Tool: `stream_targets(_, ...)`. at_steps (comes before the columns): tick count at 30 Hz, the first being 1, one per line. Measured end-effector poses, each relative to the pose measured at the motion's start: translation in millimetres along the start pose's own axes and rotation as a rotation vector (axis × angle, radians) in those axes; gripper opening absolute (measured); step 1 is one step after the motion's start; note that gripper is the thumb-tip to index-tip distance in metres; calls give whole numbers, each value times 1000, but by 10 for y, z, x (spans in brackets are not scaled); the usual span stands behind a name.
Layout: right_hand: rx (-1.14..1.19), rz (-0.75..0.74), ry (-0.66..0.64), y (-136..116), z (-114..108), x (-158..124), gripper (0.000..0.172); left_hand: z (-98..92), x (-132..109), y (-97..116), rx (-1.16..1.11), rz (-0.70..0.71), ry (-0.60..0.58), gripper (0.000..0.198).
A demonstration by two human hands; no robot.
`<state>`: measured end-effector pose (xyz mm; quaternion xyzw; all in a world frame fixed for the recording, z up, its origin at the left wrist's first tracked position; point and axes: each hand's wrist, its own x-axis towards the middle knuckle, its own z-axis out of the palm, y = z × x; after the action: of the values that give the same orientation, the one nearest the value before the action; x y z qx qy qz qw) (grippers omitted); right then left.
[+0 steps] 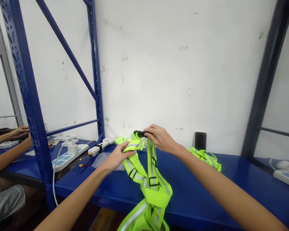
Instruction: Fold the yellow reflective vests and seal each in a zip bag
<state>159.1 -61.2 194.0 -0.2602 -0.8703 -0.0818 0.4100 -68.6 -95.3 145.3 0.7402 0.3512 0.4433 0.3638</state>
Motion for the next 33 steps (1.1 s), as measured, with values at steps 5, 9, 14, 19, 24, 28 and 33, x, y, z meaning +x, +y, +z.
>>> stream_targets(5,-20,123,2,204,44,-79,26,-30,-53,-25,685,99,272,31)
stream_targets(9,-60,260,128,342,78,-114,27,175,-179,-4,1021,137,291,35)
stream_targets(14,7,324,404,328,30,-54,29,472,-281,153,857,239,190,29)
stream_targets(19,140,183,423,66,0,-34,27,295,-37,109,253,100,328,36)
stream_targets(24,205,67,422,-212,82,23,26,186,120,-62,-470,-65,-17,76)
stream_targets(28,155,62,450,-262,284,62,27,379,113,-93,-712,-143,-157,76)
stream_targets(33,119,116,420,-168,581,59,29,647,106,-124,-757,-273,-40,39)
